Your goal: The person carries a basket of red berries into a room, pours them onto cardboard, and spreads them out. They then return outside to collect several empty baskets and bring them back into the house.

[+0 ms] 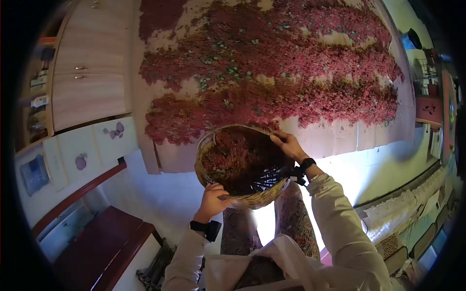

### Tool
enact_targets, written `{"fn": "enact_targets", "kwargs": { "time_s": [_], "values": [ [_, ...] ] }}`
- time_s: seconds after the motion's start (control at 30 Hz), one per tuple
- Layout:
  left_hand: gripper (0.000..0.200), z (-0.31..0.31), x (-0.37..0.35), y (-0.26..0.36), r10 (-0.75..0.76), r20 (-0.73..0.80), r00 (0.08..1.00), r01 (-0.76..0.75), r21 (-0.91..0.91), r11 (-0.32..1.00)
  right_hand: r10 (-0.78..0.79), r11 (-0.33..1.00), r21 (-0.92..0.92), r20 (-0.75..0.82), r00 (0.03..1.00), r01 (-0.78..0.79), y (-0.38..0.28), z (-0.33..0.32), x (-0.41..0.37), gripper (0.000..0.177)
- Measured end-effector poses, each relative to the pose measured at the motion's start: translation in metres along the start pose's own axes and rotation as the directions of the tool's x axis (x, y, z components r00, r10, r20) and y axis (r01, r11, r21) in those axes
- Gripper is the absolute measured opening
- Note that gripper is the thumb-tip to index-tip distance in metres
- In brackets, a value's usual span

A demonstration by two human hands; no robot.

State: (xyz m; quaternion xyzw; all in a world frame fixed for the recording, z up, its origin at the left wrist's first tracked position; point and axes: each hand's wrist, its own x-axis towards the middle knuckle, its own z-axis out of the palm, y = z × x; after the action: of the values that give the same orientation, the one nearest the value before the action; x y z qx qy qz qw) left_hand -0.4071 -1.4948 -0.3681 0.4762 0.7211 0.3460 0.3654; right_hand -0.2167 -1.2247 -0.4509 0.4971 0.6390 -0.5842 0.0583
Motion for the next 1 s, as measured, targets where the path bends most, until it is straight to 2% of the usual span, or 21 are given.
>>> {"fn": "enact_targets", "kwargs": {
  "time_s": [0.07,0.2,0.27,0.3,0.37,0.43,0.5,0.53,0.6,0.7,0.77,0.83,0.87,0.9,0.97,1.0],
  "values": [
    [0.031,0.021,0.018,0.027,0.004,0.013,1.000,-0.005,0.022,1.000,-0.016,0.999,-0.043,-0.041,0.999,0.014,0.009,-0.033,-0.004,0.054],
    [0.030,0.043,0.054,0.065,0.037,0.033,0.999,-0.038,0.019,0.999,-0.053,0.997,0.052,-0.045,0.998,0.055,0.012,-0.095,-0.007,0.050],
    [0.030,0.064,0.058,0.081,0.091,0.018,0.996,-0.092,0.068,0.993,-0.008,0.996,0.087,-0.054,0.998,0.013,0.028,-0.108,-0.034,0.048],
    [0.029,0.075,0.067,0.089,0.034,0.053,0.998,-0.035,0.024,0.999,0.018,0.995,0.099,-0.050,0.999,-0.013,0.039,-0.118,-0.034,0.048],
    [0.029,0.082,0.086,0.100,0.018,0.114,0.993,-0.015,-0.027,1.000,0.030,0.994,0.107,-0.045,0.999,-0.025,0.040,-0.149,-0.013,0.048],
    [0.029,0.100,0.093,0.108,0.030,0.093,0.995,-0.025,-0.059,0.998,0.059,0.992,0.114,-0.059,0.997,-0.052,0.059,-0.168,-0.009,0.052],
    [0.028,0.119,0.097,0.119,0.032,0.134,0.990,-0.032,-0.005,0.999,0.089,0.970,0.226,-0.002,0.996,-0.086,0.074,-0.185,-0.018,0.052],
    [0.028,0.123,0.108,0.121,0.087,0.113,0.990,-0.089,0.008,0.996,0.068,0.991,0.123,-0.060,0.996,-0.061,0.073,-0.192,-0.021,0.050],
    [0.029,0.131,0.110,0.126,0.075,0.137,0.988,-0.071,-0.033,0.997,0.056,0.991,0.128,-0.110,0.992,-0.041,0.075,-0.207,-0.028,0.049],
    [0.032,0.156,0.118,0.155,0.128,0.143,0.981,-0.136,0.047,0.990,0.054,0.964,0.262,-0.067,0.996,-0.035,0.091,-0.233,-0.036,0.046],
    [0.032,0.163,0.130,0.164,0.124,0.142,0.982,-0.130,0.034,0.991,0.046,0.969,0.244,-0.076,0.996,-0.026,0.084,-0.254,-0.035,0.046],
    [0.032,0.174,0.134,0.182,0.063,0.179,0.982,-0.067,0.015,0.998,-0.024,0.995,0.090,-0.227,0.974,0.045,0.096,-0.272,-0.050,0.047],
    [0.032,0.188,0.138,0.192,0.132,0.177,0.975,-0.146,0.073,0.987,-0.022,0.994,0.096,-0.225,0.974,0.044,0.104,-0.282,-0.049,0.044],
    [0.029,0.204,0.146,0.203,0.128,0.176,0.976,-0.139,0.052,0.989,0.082,0.977,0.204,-0.130,0.988,-0.054,0.113,-0.300,-0.055,0.045],
    [0.029,0.223,0.161,0.211,0.094,0.217,0.972,-0.105,0.037,0.994,-0.013,0.987,0.160,-0.113,0.994,0.031,0.121,-0.327,-0.054,0.044],
    [0.029,0.234,0.165,0.219,0.102,0.183,0.978,-0.111,0.037,0.993,-0.012,0.984,0.176,-0.136,0.991,0.037,0.130,-0.345,-0.053,0.044]
  ]
}}
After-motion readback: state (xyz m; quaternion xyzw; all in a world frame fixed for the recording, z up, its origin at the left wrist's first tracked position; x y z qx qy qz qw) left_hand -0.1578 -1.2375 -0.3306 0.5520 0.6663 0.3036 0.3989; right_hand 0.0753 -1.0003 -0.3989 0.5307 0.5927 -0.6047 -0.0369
